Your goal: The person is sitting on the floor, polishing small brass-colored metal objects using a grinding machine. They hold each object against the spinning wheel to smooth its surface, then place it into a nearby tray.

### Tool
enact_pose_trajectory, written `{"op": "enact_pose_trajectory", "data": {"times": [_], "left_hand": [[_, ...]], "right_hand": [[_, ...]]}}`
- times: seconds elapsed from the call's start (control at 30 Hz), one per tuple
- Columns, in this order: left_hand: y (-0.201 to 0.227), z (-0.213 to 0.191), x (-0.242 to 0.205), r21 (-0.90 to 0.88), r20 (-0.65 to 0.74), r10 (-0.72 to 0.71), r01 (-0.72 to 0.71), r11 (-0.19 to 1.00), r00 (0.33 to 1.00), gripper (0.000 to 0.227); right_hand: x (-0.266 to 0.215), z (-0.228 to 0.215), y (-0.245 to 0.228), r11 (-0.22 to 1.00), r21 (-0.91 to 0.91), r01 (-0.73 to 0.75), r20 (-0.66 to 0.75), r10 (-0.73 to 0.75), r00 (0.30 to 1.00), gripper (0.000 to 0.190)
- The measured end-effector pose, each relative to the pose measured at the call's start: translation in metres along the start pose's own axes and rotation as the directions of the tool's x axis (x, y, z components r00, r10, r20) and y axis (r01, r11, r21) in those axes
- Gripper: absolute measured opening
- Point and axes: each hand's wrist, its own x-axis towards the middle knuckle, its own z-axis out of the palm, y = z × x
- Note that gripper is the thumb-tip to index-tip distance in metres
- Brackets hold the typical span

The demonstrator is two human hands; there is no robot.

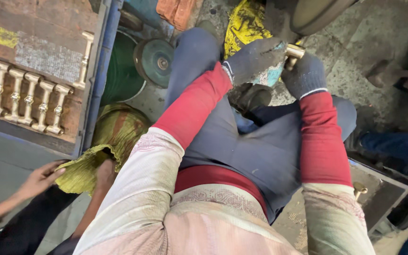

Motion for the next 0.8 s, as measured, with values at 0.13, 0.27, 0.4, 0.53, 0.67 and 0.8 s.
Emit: {"op": "enact_pose_trajectory", "data": {"times": [0.13,0.27,0.4,0.53,0.67,0.8], "left_hand": [[-0.005,0.009,0.017,-0.089,0.025,0.05,-0.048,0.995,0.998,0.032],[-0.005,0.01,0.033,0.055,-0.035,0.016,-0.014,0.998,0.999,0.027],[0.001,0.01,0.031,0.404,-0.11,-0.003,0.047,0.913,0.994,0.024],[0.01,0.006,0.031,0.453,-0.091,0.03,0.015,0.891,0.995,0.025],[0.014,0.004,0.034,0.532,-0.067,0.053,-0.009,0.846,0.996,0.028],[0.02,0.003,0.034,0.442,-0.069,-0.076,0.099,0.892,0.995,0.026]], "right_hand": [[0.016,0.001,0.035,0.983,-0.182,-0.001,-0.135,-0.024,0.991,0.025],[0.027,0.015,0.07,0.978,-0.203,0.048,-0.115,-0.073,0.991,0.026],[0.025,0.04,0.091,0.964,-0.262,-0.04,-0.011,0.039,0.999,0.017],[0.022,0.053,0.08,0.981,-0.189,0.049,0.079,-0.034,0.996,0.021],[0.015,0.036,0.047,0.994,-0.097,-0.055,0.326,0.084,0.942,0.03],[0.007,0.01,0.006,0.918,0.333,-0.216,0.241,0.139,0.96,0.074]]}}
